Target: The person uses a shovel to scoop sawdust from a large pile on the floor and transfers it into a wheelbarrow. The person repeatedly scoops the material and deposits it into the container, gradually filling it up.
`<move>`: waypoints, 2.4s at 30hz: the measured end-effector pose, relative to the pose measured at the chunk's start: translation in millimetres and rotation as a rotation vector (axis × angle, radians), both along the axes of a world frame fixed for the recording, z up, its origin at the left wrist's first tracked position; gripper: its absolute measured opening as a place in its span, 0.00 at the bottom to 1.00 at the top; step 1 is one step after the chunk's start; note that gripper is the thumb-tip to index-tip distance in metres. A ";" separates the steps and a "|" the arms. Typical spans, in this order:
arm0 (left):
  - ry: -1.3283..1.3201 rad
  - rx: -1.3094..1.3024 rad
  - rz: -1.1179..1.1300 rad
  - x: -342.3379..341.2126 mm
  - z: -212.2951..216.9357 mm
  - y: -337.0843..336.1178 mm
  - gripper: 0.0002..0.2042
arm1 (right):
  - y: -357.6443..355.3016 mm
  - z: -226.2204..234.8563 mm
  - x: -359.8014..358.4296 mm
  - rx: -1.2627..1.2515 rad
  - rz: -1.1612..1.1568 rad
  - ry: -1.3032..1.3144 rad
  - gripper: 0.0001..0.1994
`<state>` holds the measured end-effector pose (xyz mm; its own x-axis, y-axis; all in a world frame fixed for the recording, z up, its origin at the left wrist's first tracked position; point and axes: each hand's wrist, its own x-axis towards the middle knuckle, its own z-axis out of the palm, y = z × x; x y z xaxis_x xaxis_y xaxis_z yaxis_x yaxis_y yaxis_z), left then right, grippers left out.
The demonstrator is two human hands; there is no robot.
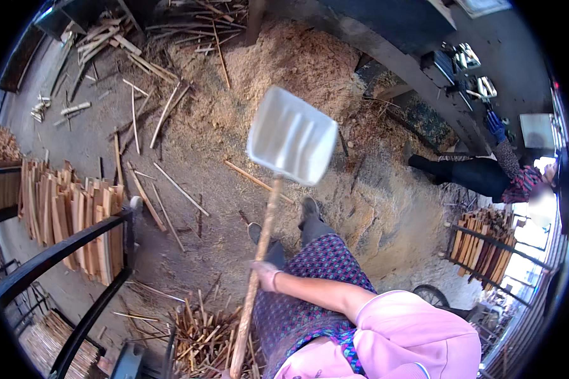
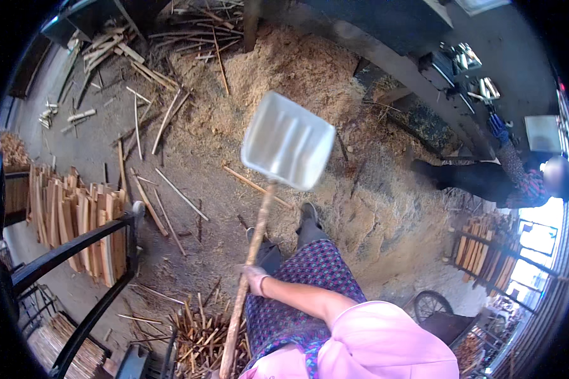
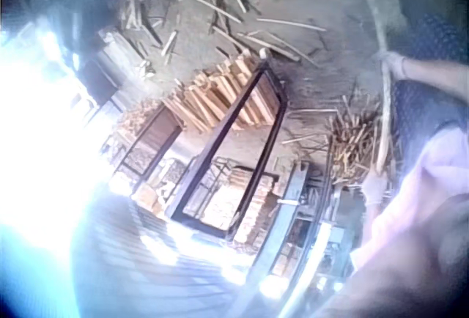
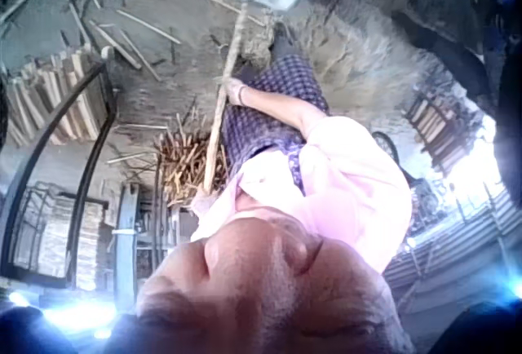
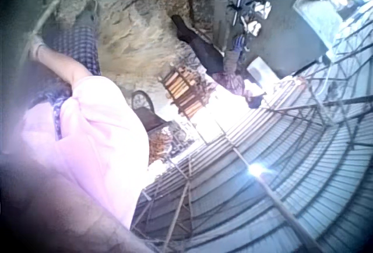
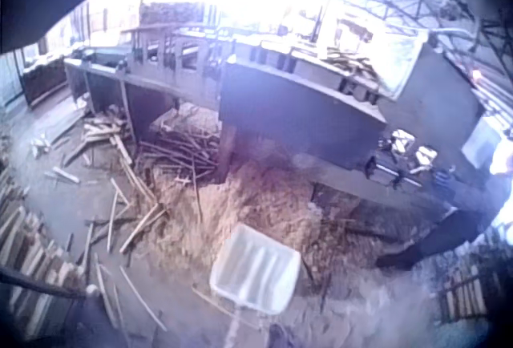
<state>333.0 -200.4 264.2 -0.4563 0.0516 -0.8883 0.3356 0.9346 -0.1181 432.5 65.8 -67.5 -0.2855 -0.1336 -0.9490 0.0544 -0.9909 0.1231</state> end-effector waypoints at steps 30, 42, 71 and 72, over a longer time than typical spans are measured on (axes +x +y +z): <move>0.103 0.213 -0.129 7.9 -386.7 215.5 0.21 | 384.9 -302.6 -36.5 0.449 0.315 -0.226 0.06; 0.030 0.120 0.178 -7.6 -450.6 316.8 0.24 | 538.0 -256.8 -95.6 0.248 0.043 -0.370 0.08; 0.086 0.402 0.039 -0.3 -483.8 362.9 0.26 | 595.8 -253.4 -79.7 0.341 -0.052 -0.176 0.07; 0.114 0.403 0.048 8.0 -468.5 340.8 0.25 | 570.9 -257.7 -72.9 0.285 -0.057 -0.149 0.06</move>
<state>341.0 140.4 -204.3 -0.5611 0.3603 -0.7452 0.2961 0.9281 0.2258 359.7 636.7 -325.2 -0.1398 0.1557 -0.9779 0.0005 -0.9875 -0.1573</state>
